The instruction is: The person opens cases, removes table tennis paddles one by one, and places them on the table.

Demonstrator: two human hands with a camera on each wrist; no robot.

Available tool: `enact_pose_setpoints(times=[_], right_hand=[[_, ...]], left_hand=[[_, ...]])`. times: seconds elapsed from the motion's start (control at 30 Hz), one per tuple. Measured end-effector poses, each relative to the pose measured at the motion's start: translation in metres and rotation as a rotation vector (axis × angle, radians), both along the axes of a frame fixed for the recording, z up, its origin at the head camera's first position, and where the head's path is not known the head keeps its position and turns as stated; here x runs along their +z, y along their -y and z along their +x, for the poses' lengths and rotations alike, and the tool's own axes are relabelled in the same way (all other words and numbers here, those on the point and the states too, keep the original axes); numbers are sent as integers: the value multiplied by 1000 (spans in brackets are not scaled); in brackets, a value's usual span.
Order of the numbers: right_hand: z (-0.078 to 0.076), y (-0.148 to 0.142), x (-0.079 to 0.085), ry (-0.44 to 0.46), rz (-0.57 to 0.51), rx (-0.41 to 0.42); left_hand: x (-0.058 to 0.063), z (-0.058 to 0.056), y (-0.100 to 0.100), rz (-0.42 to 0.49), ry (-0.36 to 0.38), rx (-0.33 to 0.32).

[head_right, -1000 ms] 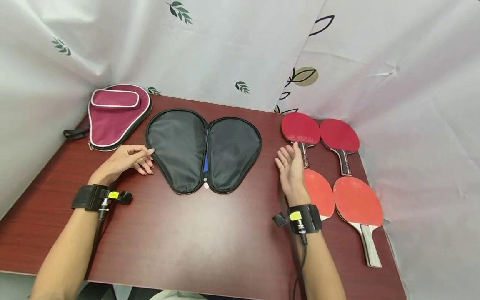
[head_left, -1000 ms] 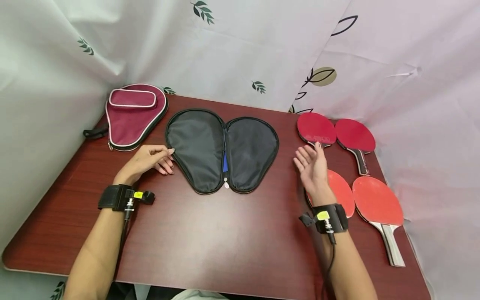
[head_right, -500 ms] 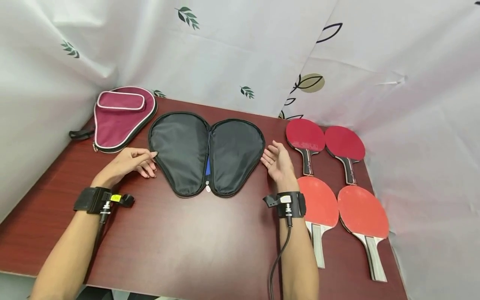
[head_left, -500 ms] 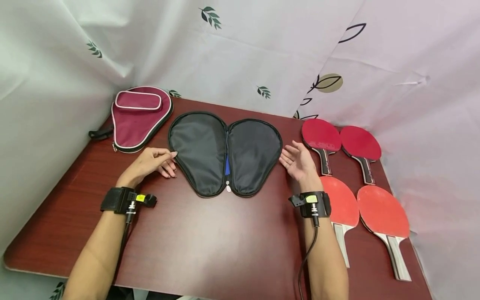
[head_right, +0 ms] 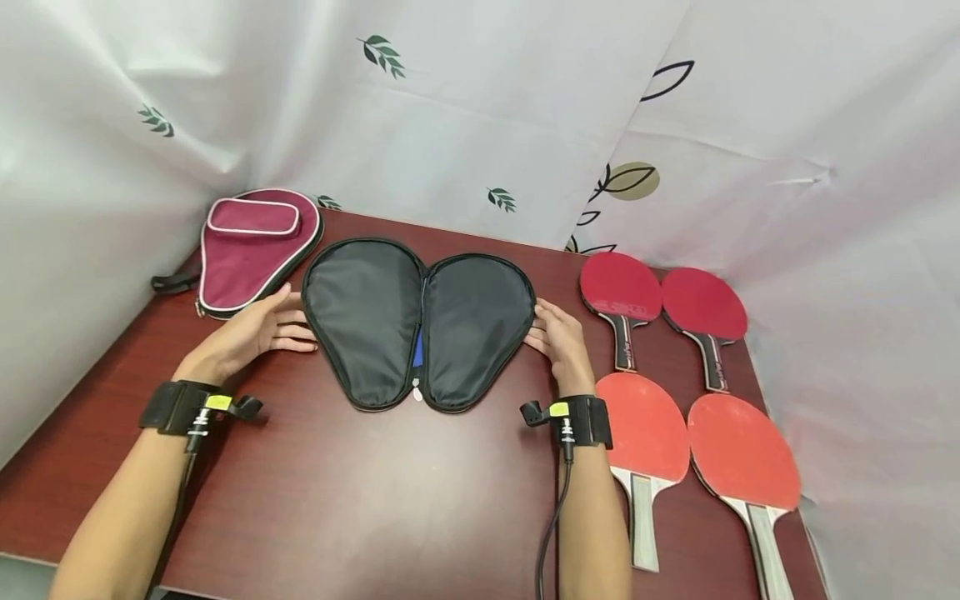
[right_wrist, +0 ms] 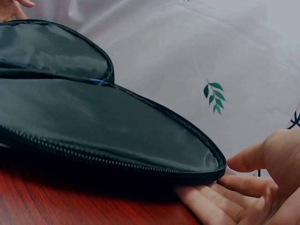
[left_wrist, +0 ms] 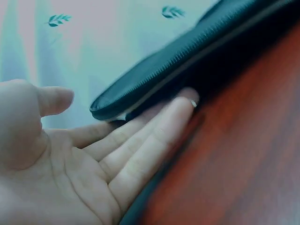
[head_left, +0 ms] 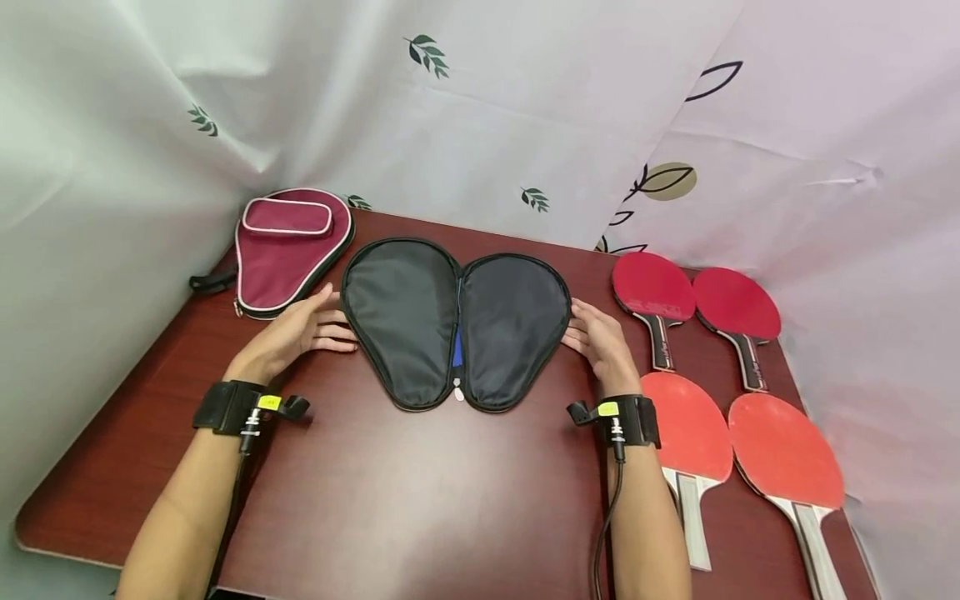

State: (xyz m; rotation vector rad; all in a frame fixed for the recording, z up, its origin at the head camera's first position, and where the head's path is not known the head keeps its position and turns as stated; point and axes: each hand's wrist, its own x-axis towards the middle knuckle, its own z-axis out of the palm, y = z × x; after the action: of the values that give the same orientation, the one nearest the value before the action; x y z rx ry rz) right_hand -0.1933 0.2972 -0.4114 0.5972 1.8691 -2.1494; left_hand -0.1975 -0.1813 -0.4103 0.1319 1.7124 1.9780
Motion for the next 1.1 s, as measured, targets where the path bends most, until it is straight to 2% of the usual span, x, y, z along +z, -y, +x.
enact_pose_setpoints(times=[0.13, 0.2, 0.27, 0.43, 0.53, 0.57, 0.7, 0.77, 0.83, 0.97, 1.03, 1.1], right_hand=[[-1, 10, 1, -33, 28, -8], [-1, 15, 1, -41, 42, -18], [-1, 19, 1, -45, 43, -21], [-1, 25, -1, -50, 48, -17], [-1, 27, -2, -49, 58, -18], [0, 27, -2, -48, 62, -17], [2, 26, -4, -58, 54, -36], [3, 27, -6, -63, 47, -41], [5, 28, -8, -64, 50, -46], [9, 34, -11, -72, 70, -48], [10, 37, -13, -77, 70, -46], [10, 41, -13, -81, 64, -42]], left_hand=[[16, -4, 6, 130, -6, -27], [27, -6, 6, 129, -54, -36], [38, -9, 2, 66, -139, -35], [55, -16, -17, -235, -408, 31], [57, -20, -33, -360, -525, 72], [56, -22, -39, -375, -556, 80], [51, -34, -67, -381, -666, 107], [48, -41, -80, -323, -699, 106], [48, -46, -93, -295, -718, 88], [61, -47, -117, -258, -724, -7], [62, -54, -127, -254, -732, -50], [60, -63, -137, -283, -770, -78]])
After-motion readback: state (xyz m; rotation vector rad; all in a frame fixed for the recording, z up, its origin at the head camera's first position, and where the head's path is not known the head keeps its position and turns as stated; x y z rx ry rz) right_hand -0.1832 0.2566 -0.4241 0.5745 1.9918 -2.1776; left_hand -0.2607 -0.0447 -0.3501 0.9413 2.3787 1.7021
